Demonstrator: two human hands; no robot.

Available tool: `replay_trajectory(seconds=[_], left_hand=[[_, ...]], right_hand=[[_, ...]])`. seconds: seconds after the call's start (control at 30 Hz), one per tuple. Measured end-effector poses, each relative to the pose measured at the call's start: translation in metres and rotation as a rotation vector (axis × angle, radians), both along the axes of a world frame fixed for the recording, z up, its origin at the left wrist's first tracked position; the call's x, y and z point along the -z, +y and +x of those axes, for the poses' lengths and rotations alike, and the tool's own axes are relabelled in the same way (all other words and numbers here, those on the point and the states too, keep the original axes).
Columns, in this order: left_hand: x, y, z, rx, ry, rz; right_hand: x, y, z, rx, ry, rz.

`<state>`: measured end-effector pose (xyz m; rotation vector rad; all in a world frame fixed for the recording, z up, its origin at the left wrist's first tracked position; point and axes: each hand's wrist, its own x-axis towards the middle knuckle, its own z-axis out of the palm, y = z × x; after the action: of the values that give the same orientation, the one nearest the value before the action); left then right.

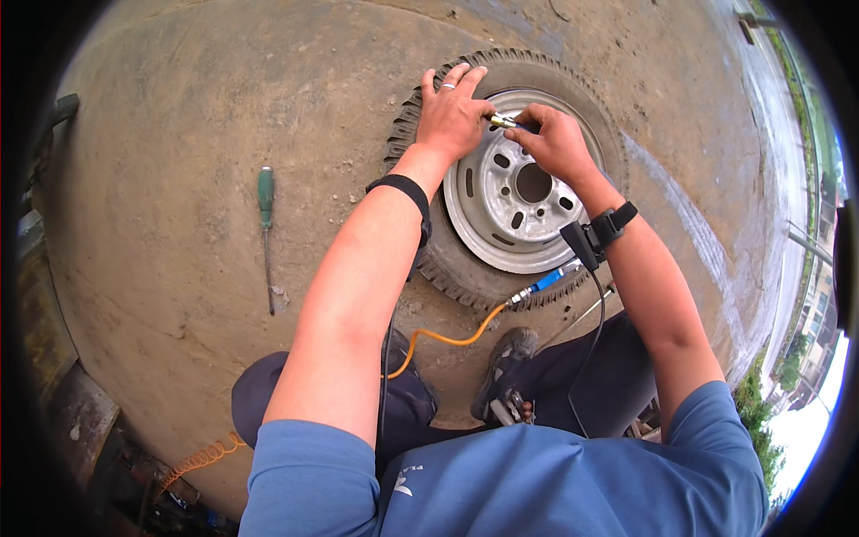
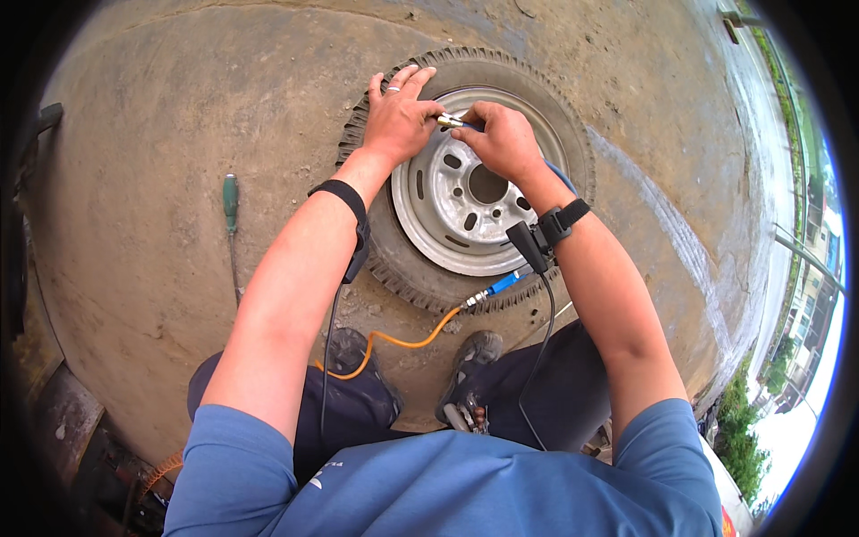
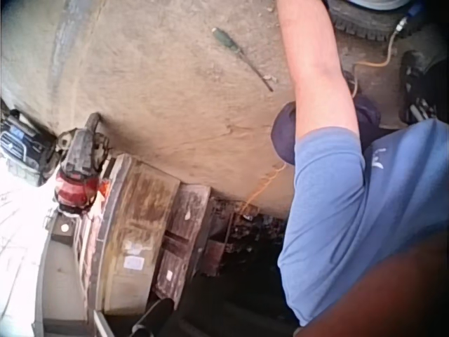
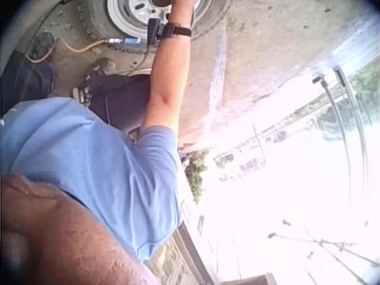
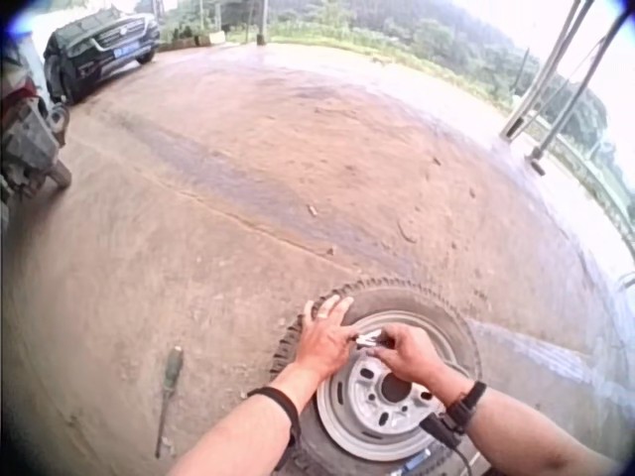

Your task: The person is inflating and inspecting a tire for a small vehicle, using an air compressor and pressure gauge.

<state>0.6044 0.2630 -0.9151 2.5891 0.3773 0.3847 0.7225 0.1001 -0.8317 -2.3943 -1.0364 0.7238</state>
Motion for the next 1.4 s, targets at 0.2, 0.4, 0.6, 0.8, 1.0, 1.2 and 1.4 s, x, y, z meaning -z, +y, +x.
replay_trajectory(seconds=[0.2, 0.4, 0.6, 0.8, 1.0, 1.2, 1.4], left_hand=[[-0.003, -0.003, -0.001, 0.0, 0.01, -0.001], [0.0, -0.006, 0.0, -0.001, -0.017, 0.006], [0.004, -0.007, 0.0, -0.006, -0.031, 0.007], [0.002, -0.007, 0.002, 0.001, -0.052, -0.017], [0.005, -0.004, -0.001, 0.001, -0.082, -0.023], [0.001, -0.009, -0.003, 0.019, -0.047, -0.009], [0.003, -0.008, 0.001, 0.033, 0.027, 0.1]], right_hand=[[0.012, -0.008, -0.011, 0.081, -0.156, -0.056], [0.013, 0.005, -0.022, 0.111, -0.198, -0.105], [0.015, 0.021, -0.025, 0.189, -0.185, -0.219], [0.017, 0.023, -0.021, 0.319, -0.035, -0.239], [0.021, 0.023, -0.018, 0.226, -0.107, -0.252], [-0.006, 0.006, -0.001, -0.011, -0.173, -0.278], [-0.059, -0.09, 0.007, 0.33, -0.214, -0.104]])
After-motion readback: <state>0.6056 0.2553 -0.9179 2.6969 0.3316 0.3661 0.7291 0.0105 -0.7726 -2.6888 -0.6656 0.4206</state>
